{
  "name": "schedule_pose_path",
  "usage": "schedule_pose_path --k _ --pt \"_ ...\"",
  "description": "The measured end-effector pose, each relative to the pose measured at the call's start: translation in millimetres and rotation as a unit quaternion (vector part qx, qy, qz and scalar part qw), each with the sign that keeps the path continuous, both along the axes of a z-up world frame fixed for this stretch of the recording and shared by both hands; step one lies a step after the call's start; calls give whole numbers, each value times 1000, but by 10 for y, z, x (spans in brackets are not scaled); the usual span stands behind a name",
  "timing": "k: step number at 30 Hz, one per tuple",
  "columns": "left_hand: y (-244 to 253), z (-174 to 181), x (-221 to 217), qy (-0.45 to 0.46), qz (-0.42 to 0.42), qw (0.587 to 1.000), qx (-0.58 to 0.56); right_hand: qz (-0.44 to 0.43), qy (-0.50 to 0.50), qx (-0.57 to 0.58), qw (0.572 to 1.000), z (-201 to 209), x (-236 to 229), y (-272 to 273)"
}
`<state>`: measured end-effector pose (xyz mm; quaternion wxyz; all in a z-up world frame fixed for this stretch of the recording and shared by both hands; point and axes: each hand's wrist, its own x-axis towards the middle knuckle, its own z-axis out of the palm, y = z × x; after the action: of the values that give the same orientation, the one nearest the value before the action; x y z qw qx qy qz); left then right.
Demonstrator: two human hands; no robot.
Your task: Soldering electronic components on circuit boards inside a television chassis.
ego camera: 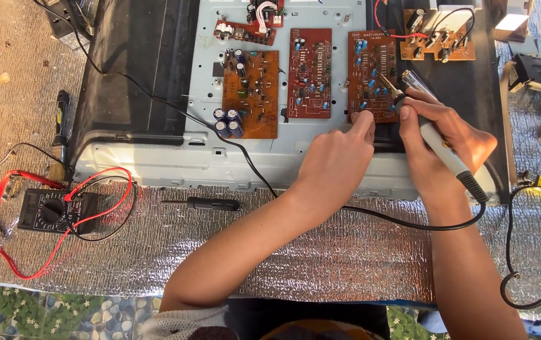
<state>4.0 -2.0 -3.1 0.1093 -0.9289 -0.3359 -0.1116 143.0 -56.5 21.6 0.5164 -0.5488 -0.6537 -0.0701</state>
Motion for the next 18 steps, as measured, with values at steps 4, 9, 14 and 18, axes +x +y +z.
schedule_pose_path --k 4,9,14,18 --pt "-1 23 -9 -2 -5 1000 -6 -16 -12 -9 1000 -8 13 2" --pt "5 -4 2 -4 -4 1000 -13 -18 -43 -5 999 4 35 11" --pt "6 17 -13 6 -6 1000 -1 -17 -33 -10 999 35 29 2" --pt "12 59 -26 18 -14 1000 -14 -23 -7 -2 1000 6 69 2"
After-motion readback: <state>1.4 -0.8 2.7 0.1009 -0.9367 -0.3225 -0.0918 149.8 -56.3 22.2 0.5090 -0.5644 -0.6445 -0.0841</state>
